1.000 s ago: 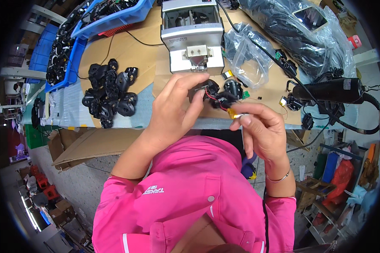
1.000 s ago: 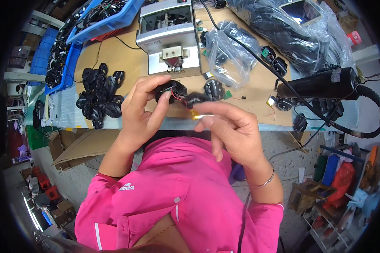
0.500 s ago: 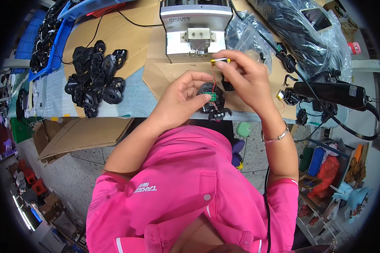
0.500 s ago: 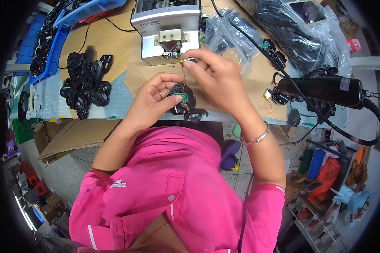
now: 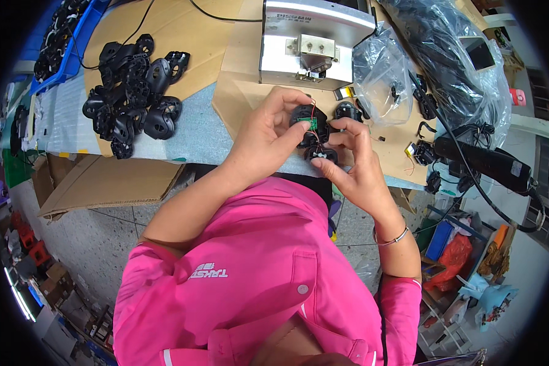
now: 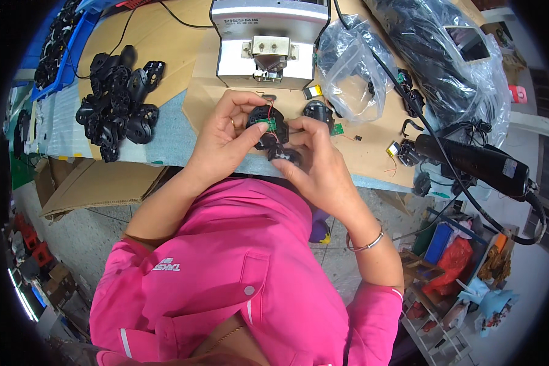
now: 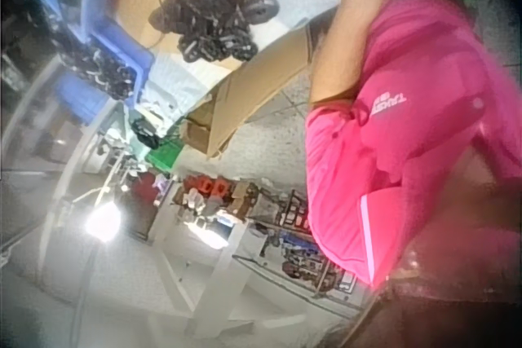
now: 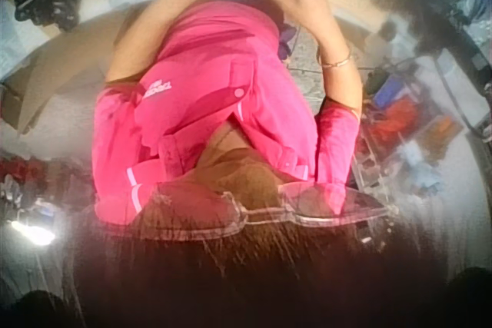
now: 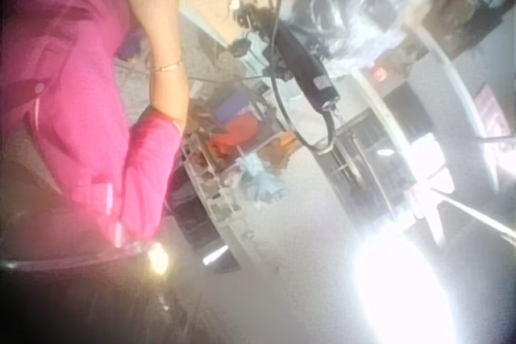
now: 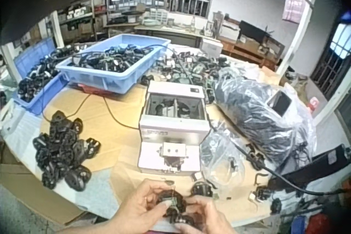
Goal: Assemble electronic components into plastic housings and secure them with an electric screwdriver.
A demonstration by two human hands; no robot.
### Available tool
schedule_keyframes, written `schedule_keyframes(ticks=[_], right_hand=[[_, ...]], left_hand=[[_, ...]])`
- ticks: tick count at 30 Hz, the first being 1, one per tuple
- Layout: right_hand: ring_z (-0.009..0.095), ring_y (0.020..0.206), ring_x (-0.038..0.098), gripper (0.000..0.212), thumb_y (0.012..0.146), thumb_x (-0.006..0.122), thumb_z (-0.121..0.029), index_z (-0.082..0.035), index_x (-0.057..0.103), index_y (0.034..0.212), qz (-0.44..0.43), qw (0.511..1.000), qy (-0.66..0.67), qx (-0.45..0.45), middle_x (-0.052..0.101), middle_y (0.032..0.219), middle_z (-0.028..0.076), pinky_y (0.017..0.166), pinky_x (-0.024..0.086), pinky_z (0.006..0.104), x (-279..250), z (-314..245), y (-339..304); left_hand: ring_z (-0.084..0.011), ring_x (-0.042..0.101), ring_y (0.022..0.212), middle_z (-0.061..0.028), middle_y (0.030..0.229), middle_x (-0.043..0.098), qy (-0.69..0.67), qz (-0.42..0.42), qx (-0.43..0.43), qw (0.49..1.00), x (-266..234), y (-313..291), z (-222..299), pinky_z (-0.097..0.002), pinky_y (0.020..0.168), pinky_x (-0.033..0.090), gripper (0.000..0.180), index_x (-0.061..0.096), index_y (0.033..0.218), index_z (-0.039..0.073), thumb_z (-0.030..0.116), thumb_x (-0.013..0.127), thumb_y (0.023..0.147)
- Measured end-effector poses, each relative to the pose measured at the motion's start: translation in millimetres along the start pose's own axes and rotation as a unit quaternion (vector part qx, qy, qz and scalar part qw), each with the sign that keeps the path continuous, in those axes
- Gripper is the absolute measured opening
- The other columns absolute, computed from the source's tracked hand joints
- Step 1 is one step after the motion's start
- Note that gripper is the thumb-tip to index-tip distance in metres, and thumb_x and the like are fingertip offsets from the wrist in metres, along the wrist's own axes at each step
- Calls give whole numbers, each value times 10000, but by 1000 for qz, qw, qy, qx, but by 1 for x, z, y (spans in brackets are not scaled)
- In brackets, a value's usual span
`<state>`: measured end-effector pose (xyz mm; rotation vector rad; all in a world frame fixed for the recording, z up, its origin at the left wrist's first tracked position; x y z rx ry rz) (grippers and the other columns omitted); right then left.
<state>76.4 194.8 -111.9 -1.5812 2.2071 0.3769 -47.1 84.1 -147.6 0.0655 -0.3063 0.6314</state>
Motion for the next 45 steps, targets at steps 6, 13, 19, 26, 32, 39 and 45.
schedule_keyframes(ticks=[6,13,19,26,32,39,45], right_hand=[[125,857,613,304,884,609,72,10,494,1159,12,968,228,109,587,902,83,726,503,246,9,30,-4],[231,783,623,183,829,661,41,-22,649,1001,6,1000,-9,-16,604,930,101,677,500,300,6,17,3],[350,965,569,287,841,677,-61,-29,603,1116,-19,999,-49,-14,591,1007,144,864,470,405,-4,8,-6],[335,873,599,212,841,666,-33,-29,636,1051,30,989,-145,-11,615,935,139,772,503,386,-57,16,-37],[271,763,606,173,859,664,-29,-38,664,1031,130,961,-233,70,627,864,112,685,497,354,-106,27,-68],[207,704,600,161,840,657,45,0,669,994,311,903,-291,61,649,839,100,643,492,293,-147,43,-118],[196,709,594,142,839,660,39,-2,681,973,417,862,-274,90,641,797,91,661,487,287,-156,68,-161]], left_hand=[[-99,619,741,-69,1013,633,142,20,-23,989,-4,-3,-3,-256,650,509,244,554,1125,42,-4,584,888],[-122,648,779,-97,940,635,296,-1,46,954,0,0,5,-259,664,522,221,578,1111,16,-32,581,894],[-322,631,893,-147,953,612,446,-29,77,891,4,6,14,-388,790,508,232,597,1075,12,3,624,845],[-360,582,1011,-167,1068,565,479,-41,83,873,8,7,17,-413,855,475,201,611,1034,5,7,644,836],[-328,599,983,-150,1100,619,507,-12,139,851,5,1,12,-398,838,490,140,641,908,-11,-22,698,781],[-342,583,963,-147,1131,619,596,-53,219,771,19,-10,14,-420,839,492,210,647,966,-2,-49,666,763],[-333,525,1175,-152,1315,556,651,-99,200,726,17,-24,7,-434,992,399,357,630,1156,-5,39,632,802]])
Point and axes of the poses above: each hand's wrist, its own y-axis towards the middle knuckle, its own x-axis out of the palm, z = x × y, the point moved 5 cm from there along y, towards the middle knuckle
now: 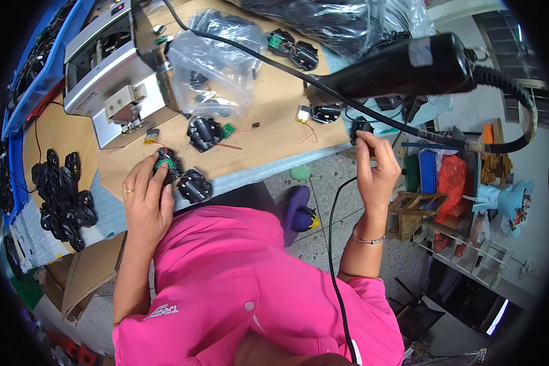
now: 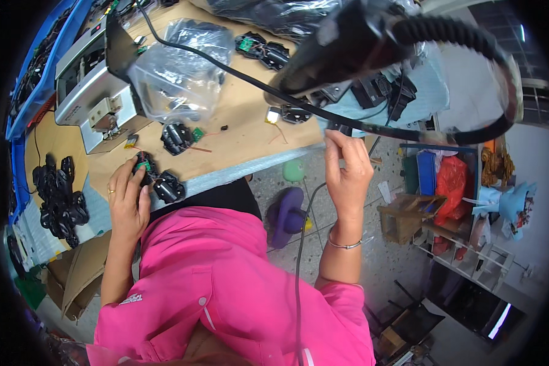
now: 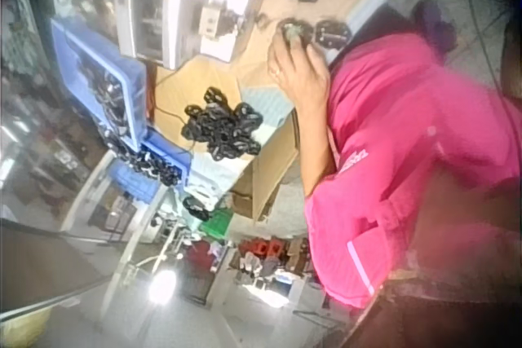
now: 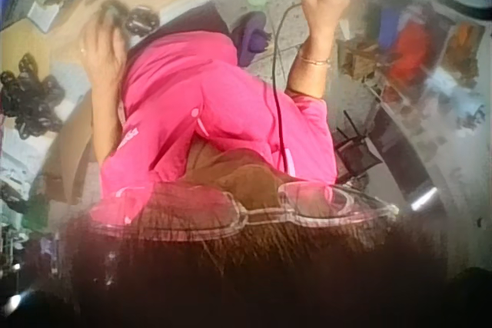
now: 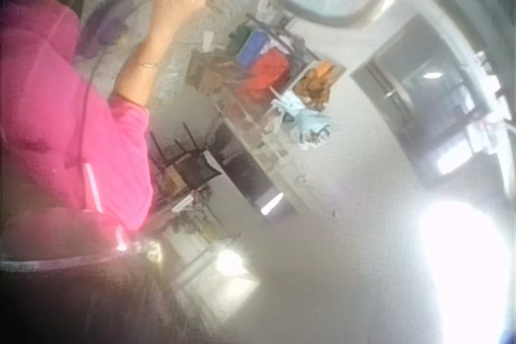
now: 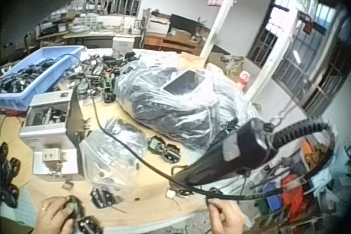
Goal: Assemble electronic components into plastic housings and secure them with an electric screwdriver.
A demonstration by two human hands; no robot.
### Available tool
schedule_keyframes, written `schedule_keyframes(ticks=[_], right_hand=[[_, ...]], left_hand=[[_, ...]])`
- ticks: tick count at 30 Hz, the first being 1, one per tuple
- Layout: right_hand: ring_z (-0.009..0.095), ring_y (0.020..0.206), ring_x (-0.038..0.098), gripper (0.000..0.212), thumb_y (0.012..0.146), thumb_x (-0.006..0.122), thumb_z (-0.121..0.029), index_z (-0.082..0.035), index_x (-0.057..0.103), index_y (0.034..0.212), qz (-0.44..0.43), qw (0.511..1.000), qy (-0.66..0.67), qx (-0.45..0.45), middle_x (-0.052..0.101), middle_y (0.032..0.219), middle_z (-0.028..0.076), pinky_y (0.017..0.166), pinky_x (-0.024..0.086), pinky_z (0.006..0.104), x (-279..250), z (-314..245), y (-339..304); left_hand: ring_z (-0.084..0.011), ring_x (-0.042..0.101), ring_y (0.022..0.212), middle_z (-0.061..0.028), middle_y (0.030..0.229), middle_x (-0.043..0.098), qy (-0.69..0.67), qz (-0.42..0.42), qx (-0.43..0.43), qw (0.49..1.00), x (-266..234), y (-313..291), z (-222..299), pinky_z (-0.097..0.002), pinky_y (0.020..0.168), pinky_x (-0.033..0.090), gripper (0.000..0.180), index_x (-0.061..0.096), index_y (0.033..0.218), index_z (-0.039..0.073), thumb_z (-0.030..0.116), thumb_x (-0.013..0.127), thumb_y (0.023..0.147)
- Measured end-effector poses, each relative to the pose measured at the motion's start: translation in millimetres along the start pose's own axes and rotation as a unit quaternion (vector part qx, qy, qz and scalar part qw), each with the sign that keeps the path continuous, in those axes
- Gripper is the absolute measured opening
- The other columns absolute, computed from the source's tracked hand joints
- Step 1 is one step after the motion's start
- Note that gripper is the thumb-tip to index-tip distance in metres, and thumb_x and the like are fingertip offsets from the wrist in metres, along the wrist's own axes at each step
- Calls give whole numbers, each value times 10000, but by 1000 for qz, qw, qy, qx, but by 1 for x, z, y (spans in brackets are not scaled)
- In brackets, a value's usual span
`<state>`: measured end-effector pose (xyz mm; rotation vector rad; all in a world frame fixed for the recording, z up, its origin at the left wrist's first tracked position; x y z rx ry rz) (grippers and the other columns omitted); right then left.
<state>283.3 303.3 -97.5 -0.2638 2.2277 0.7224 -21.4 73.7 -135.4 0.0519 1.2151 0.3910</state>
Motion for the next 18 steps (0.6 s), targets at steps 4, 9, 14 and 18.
schedule_keyframes(ticks=[4,9,14,18], right_hand=[[156,811,641,239,861,646,27,-26,671,1093,-13,999,5,-43,662,971,95,703,523,254,16,10,1],[294,954,601,393,838,637,20,-38,590,1224,-64,995,-38,-66,623,1123,146,857,501,369,40,4,9],[357,1011,564,413,805,630,23,-10,587,1214,-105,987,42,-112,600,1151,174,911,466,424,63,-9,-7],[336,946,552,392,765,615,35,9,600,1156,-71,988,77,-112,589,1083,141,859,474,416,52,-4,-3]], left_hand=[[-326,517,1193,-157,1339,543,39,11,14,999,6,-6,0,-427,1007,367,425,595,1212,7,74,641,795],[-325,528,1188,-161,1331,555,72,40,34,996,13,-6,-1,-433,1006,365,430,579,1227,26,84,636,804],[-340,532,1184,-169,1340,558,93,54,28,994,9,-8,0,-434,1014,360,398,580,1224,33,87,618,832],[-350,517,1198,-176,1343,554,101,54,28,993,13,-6,1,-437,1019,359,391,583,1213,38,86,620,827]])
Point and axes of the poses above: each hand's wrist, its own y-axis towards the middle knuckle, its own x-axis out of the palm, z = x × y, the point moved 5 cm from there along y, towards the middle knuckle
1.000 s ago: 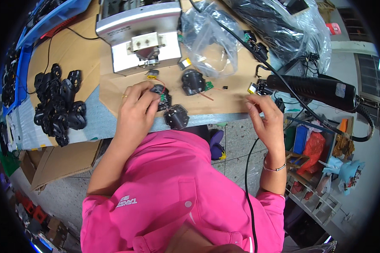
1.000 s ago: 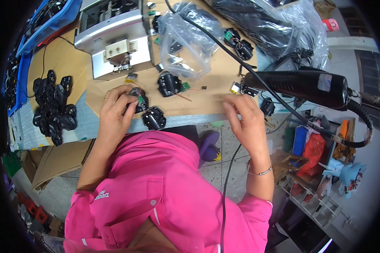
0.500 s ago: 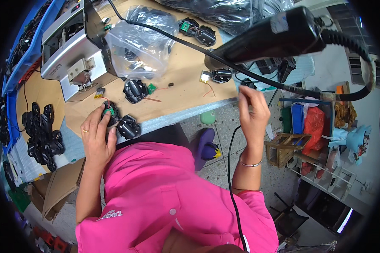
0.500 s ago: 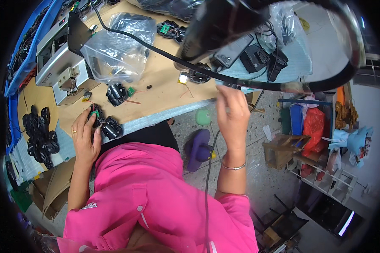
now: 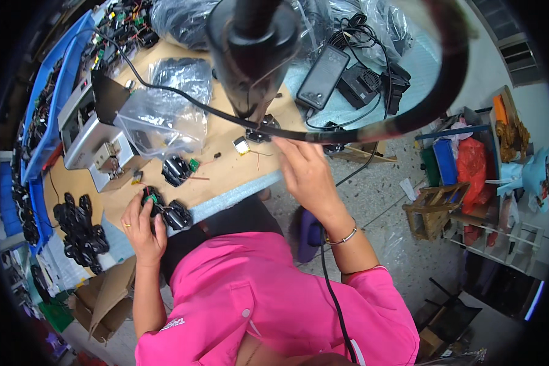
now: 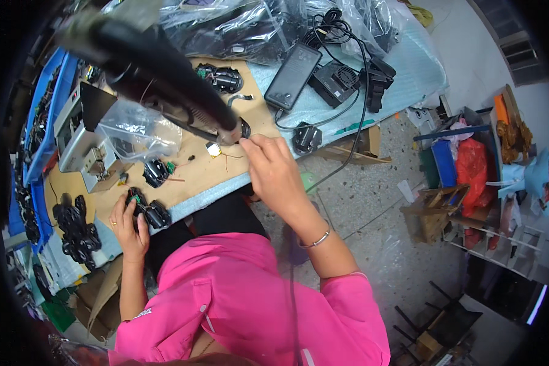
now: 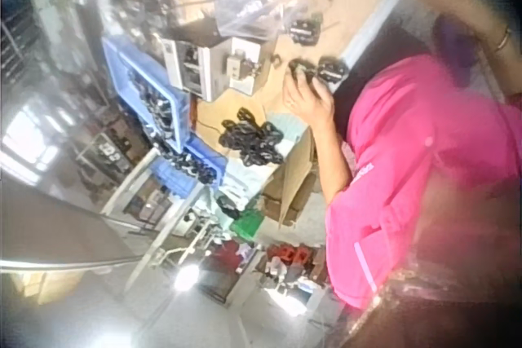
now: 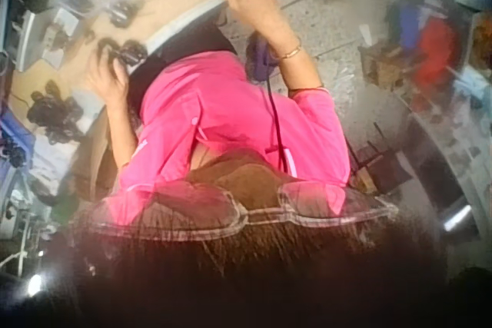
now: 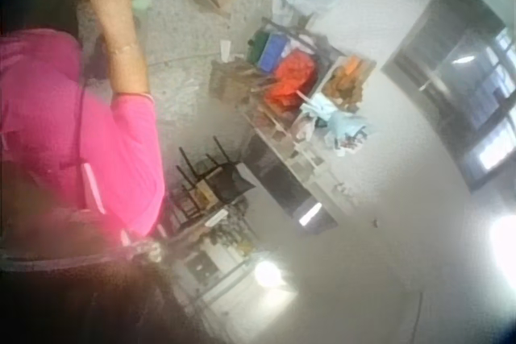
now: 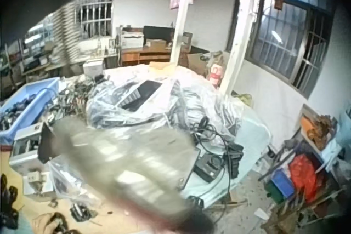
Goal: Assemble electronic components into plastic housings and secure them with an electric screwdriver.
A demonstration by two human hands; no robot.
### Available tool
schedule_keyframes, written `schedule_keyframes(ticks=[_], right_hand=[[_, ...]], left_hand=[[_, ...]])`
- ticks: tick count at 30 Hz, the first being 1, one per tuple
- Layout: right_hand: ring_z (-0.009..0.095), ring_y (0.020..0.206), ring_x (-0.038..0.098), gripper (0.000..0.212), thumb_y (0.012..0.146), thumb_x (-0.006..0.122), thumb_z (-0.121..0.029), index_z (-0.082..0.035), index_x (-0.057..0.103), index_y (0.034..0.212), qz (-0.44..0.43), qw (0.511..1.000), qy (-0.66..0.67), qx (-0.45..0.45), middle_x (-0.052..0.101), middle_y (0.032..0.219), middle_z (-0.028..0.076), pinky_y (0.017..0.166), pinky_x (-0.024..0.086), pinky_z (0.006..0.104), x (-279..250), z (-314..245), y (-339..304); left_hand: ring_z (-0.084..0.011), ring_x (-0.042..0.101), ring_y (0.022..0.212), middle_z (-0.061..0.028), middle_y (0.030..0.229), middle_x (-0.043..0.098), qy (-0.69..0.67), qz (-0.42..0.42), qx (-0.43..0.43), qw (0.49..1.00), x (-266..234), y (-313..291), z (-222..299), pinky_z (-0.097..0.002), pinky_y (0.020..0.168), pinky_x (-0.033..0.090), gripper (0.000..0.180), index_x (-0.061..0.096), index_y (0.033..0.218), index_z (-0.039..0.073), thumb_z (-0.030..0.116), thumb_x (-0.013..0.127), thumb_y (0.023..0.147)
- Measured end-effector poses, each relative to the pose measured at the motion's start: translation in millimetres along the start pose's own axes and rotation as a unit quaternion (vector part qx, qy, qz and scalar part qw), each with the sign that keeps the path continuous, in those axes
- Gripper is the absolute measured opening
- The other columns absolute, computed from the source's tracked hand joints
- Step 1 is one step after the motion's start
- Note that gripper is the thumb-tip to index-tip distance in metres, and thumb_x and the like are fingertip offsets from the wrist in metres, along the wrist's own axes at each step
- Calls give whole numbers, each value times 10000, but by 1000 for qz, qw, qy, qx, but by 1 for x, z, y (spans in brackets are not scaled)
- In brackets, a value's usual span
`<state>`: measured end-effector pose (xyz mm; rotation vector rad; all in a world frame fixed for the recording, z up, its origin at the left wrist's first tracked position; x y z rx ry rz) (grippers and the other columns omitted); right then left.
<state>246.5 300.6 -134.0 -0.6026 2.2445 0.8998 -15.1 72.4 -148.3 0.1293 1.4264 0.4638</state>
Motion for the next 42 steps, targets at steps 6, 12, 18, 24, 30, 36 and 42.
schedule_keyframes(ticks=[6,12,18,24,30,36,42], right_hand=[[346,948,563,332,784,606,38,-5,618,1113,52,998,6,29,605,1043,151,841,486,414,-14,10,10],[365,936,572,325,777,597,36,-11,589,1098,64,993,-14,98,589,962,190,798,488,450,-18,23,52],[356,1019,569,498,761,727,-117,-45,575,1230,-47,977,-171,-122,611,1135,167,938,453,419,5,22,116],[380,1099,516,641,762,765,-167,-21,497,1326,-149,980,-131,24,569,1239,190,956,438,416,39,26,136],[365,1056,527,594,724,755,-103,-20,530,1267,-184,973,-128,46,562,1135,181,924,445,408,35,32,141],[363,1067,545,609,659,798,-139,-17,556,1205,-99,993,-62,35,557,1109,162,939,455,412,17,32,134],[327,1078,541,650,681,789,-173,-45,547,1270,-106,972,-207,16,558,1188,143,894,419,427,13,25,132]], left_hand=[[-358,507,1212,-180,1332,557,-11,3,-7,1000,-1,-2,4,-451,1019,352,409,586,1210,42,105,633,808],[-352,499,1210,-163,1319,563,-14,2,-5,1000,-6,6,7,-455,1012,354,381,591,1157,40,123,651,790],[-327,496,1229,-121,1319,567,-6,4,-15,1000,-10,5,2,-474,989,359,358,612,1120,56,165,678,786],[-317,500,1223,-113,1317,571,-25,-1,-16,1000,-8,5,-3,-474,986,361,367,613,1128,58,183,678,788],[-322,478,1240,-118,1332,556,-38,-25,-14,999,-5,4,-7,-488,986,355,352,611,1138,60,211,657,823],[-320,490,1224,-119,1321,557,-43,-43,-19,998,-1,4,-10,-487,976,355,335,615,1131,67,241,627,845],[-323,505,1209,-118,1300,575,-39,-47,-18,998,1,3,-11,-490,965,356,311,620,1115,80,262,601,864]])
Point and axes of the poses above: each hand's wrist, its own y-axis towards the middle knuckle, its own x-axis out of the palm, z = x × y, the point moved 5 cm from there along y, towards the middle knuckle
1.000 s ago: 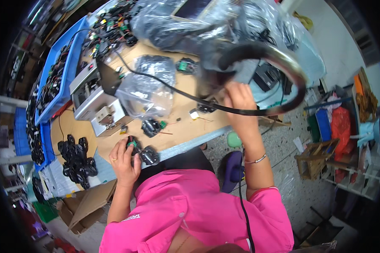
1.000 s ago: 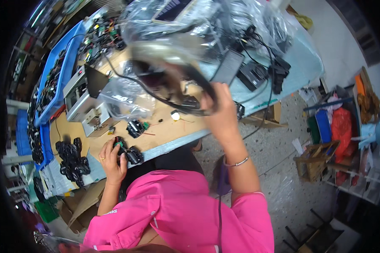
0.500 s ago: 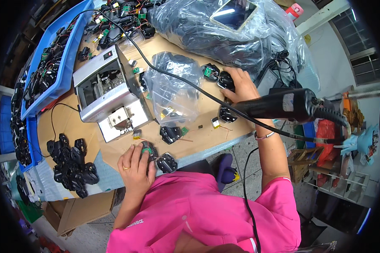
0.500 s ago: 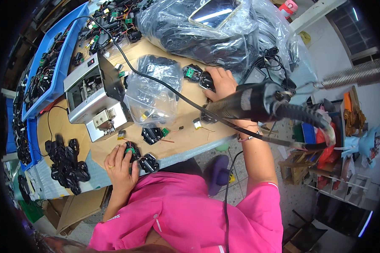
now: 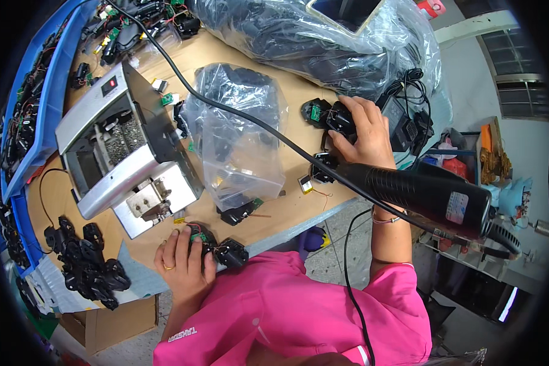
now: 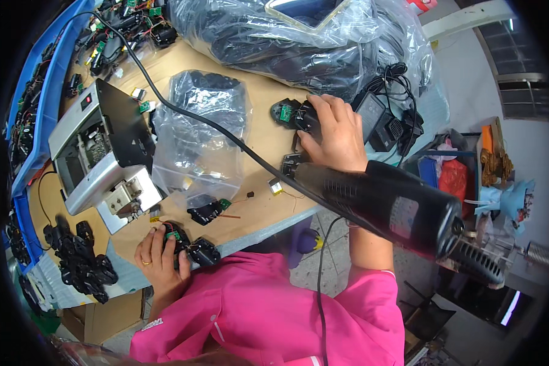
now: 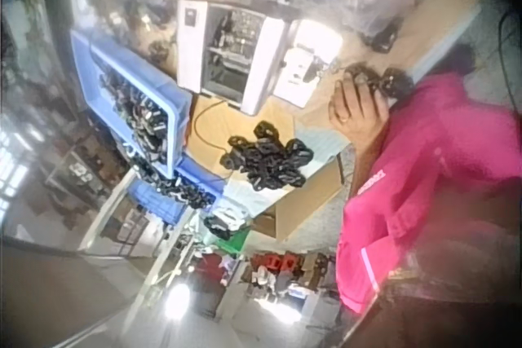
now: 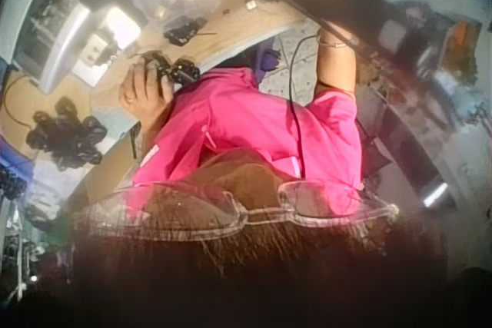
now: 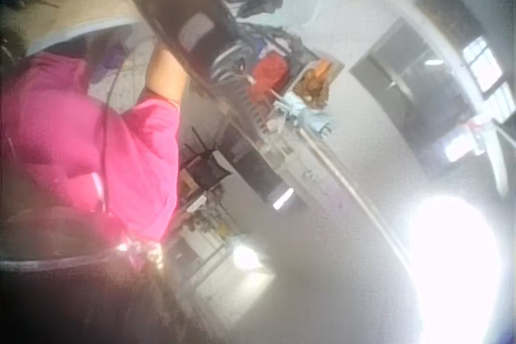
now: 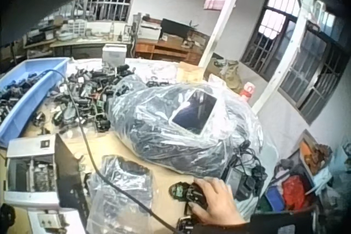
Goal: Assemble electronic components into plastic housings and secure them with an electric screwdriver.
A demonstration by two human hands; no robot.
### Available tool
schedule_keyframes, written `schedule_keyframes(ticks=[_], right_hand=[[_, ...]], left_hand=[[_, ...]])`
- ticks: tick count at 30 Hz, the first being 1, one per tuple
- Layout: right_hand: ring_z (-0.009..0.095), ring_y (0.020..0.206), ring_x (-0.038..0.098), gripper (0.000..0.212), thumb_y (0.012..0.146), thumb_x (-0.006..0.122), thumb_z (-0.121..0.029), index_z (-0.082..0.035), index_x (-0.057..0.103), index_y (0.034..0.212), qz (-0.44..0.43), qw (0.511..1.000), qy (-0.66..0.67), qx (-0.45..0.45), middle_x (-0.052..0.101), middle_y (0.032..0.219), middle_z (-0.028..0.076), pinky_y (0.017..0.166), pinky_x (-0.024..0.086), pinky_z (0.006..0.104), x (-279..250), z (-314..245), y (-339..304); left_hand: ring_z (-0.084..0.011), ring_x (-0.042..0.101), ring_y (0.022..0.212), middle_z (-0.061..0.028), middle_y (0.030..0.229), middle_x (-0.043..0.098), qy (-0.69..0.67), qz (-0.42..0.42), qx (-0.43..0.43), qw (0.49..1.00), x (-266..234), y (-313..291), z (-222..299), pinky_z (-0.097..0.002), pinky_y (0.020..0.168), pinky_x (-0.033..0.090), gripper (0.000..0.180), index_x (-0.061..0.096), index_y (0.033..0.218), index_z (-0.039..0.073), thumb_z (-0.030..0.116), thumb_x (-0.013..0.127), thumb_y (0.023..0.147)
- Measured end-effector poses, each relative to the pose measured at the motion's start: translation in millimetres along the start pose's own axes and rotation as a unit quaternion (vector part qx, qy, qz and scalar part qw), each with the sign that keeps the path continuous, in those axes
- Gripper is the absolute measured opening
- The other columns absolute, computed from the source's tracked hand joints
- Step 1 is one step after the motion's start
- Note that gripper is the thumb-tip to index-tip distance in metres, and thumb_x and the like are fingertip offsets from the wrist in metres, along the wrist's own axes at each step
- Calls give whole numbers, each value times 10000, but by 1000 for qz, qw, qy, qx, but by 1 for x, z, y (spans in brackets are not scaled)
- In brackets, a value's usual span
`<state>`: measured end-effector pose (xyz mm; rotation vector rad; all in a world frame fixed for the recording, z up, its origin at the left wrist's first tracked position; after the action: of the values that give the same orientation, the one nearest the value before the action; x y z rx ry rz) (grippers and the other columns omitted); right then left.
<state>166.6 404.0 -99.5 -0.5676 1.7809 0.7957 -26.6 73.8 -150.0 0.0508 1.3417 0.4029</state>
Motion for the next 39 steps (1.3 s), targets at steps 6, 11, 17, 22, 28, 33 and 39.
schedule_keyframes(ticks=[6,11,17,22,28,33,39], right_hand=[[293,1098,502,631,723,749,-238,-54,545,1291,-49,994,-91,41,554,1201,117,929,334,451,3,-8,1],[300,1041,497,613,732,747,-290,-20,573,1254,-78,990,-96,72,555,1120,122,903,326,441,7,-6,1],[313,1045,488,558,736,723,-250,-24,592,1230,-91,990,-62,89,553,1120,130,906,328,439,3,-11,7],[323,1076,480,535,734,671,-168,-51,575,1248,-44,988,-139,40,552,1168,131,959,328,454,-4,-9,12],[326,1084,484,529,740,647,-150,-60,564,1254,-52,989,-130,41,549,1190,134,981,329,461,3,-9,12],[304,1108,501,590,741,723,-202,-118,556,1301,-84,984,-138,77,545,1229,96,985,326,447,4,-3,8],[305,1082,504,510,763,665,-159,-84,567,1259,-58,987,-145,44,549,1199,118,985,329,460,2,-6,7]], left_hand=[[-337,527,1182,-121,1290,587,6,1,-7,1000,4,-4,-4,-501,965,364,285,614,1086,83,288,565,895],[-341,536,1166,-135,1274,596,15,-2,-3,1000,2,2,-3,-501,957,372,271,608,1080,78,288,546,920],[-342,535,1156,-144,1275,596,12,-10,-4,1000,2,3,-3,-501,953,374,276,607,1080,69,289,542,927],[-343,537,1155,-149,1270,601,11,-13,-2,1000,2,2,-1,-500,950,376,281,607,1081,63,288,547,925],[-348,543,1154,-157,1271,602,14,-7,0,1000,1,3,-1,-498,950,376,285,603,1091,58,282,554,922],[-345,541,1159,-156,1281,594,9,-3,1,1000,2,3,-2,-498,953,374,289,594,1105,62,281,554,922],[-344,536,1168,-156,1288,588,9,-10,-1,1000,2,1,-2,-503,958,371,286,596,1104,63,278,560,918]])
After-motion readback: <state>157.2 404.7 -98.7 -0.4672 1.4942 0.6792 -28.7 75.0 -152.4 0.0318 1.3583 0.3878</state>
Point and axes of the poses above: each hand's wrist, its own y-axis towards the middle knuckle, its own x-axis out of the palm, z = x × y, the point moved 5 cm from there along y, towards the middle knuckle
